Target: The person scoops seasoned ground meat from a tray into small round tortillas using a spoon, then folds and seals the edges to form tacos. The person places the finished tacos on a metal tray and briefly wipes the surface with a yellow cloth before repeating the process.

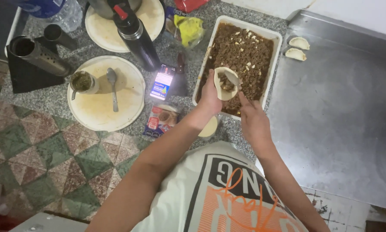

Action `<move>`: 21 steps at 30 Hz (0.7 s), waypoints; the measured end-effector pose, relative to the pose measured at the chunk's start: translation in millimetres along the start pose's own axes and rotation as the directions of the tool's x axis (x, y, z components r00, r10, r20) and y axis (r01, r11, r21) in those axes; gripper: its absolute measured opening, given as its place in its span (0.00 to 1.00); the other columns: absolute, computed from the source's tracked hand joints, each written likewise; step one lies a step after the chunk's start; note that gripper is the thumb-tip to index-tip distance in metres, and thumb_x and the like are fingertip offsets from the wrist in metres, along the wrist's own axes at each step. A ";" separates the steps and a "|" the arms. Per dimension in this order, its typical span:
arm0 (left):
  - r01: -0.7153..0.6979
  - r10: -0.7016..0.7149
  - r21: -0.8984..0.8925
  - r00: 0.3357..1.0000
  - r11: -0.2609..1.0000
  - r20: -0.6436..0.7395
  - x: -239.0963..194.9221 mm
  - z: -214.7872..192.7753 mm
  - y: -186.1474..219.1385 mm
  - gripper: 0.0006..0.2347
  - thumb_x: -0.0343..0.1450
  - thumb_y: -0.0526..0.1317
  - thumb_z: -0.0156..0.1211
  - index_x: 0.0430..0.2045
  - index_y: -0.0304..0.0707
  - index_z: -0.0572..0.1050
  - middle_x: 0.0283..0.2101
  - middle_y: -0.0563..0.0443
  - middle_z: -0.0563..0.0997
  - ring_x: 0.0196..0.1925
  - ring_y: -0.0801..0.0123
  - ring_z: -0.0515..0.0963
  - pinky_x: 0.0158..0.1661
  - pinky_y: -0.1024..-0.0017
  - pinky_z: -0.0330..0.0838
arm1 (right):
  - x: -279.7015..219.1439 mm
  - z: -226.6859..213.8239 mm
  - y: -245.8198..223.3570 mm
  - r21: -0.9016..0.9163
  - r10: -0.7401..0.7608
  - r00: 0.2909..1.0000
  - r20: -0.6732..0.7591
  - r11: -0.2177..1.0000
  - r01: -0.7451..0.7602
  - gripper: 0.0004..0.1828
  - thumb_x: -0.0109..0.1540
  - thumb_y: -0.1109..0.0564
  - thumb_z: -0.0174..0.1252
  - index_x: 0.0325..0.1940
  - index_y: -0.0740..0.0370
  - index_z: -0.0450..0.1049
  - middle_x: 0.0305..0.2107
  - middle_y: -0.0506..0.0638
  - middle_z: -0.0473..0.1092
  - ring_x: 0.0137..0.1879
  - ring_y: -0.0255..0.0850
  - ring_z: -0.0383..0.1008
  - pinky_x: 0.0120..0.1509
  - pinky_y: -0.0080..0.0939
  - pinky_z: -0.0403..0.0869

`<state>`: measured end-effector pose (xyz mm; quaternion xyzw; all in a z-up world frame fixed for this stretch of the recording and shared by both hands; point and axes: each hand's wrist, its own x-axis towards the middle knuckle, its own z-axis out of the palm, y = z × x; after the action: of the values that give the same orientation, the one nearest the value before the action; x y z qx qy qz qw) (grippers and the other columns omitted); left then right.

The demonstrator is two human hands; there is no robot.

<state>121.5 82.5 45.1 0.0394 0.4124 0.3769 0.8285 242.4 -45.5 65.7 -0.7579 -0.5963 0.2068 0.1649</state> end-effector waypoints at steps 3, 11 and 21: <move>0.002 -0.002 0.052 1.000 0.999 0.015 -4.5 5.2 3.7 0.26 0.79 0.61 0.43 0.62 0.42 0.70 0.62 0.40 0.75 0.61 0.54 0.77 0.58 0.54 0.74 | 3.7 -0.4 -1.7 0.062 -0.051 0.997 -0.054 0.997 0.054 0.18 0.70 0.64 0.45 0.59 0.61 0.78 0.49 0.59 0.70 0.28 0.56 0.74 0.25 0.47 0.70; 0.113 -0.101 0.358 0.993 0.927 -0.054 -86.2 51.3 46.1 0.34 0.75 0.63 0.38 0.74 0.45 0.50 0.78 0.47 0.47 0.79 0.53 0.47 0.74 0.52 0.42 | -4.6 -64.4 -70.8 0.494 0.180 0.968 0.175 0.835 -0.244 0.25 0.74 0.58 0.39 0.76 0.58 0.62 0.70 0.58 0.61 0.74 0.56 0.59 0.72 0.56 0.65; 0.003 0.016 0.356 0.999 0.935 -0.050 -64.2 34.1 39.9 0.33 0.76 0.61 0.40 0.72 0.37 0.54 0.74 0.38 0.57 0.74 0.50 0.59 0.72 0.54 0.57 | 15.2 -44.9 -64.9 0.879 0.292 0.876 0.384 0.174 -0.443 0.27 0.70 0.63 0.41 0.74 0.72 0.56 0.24 0.43 0.58 0.22 0.26 0.52 0.20 0.25 0.50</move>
<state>98.1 77.1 124.4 0.1801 0.4949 0.2998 0.7955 214.1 -15.6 134.8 -0.6110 -0.1601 0.6010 0.4898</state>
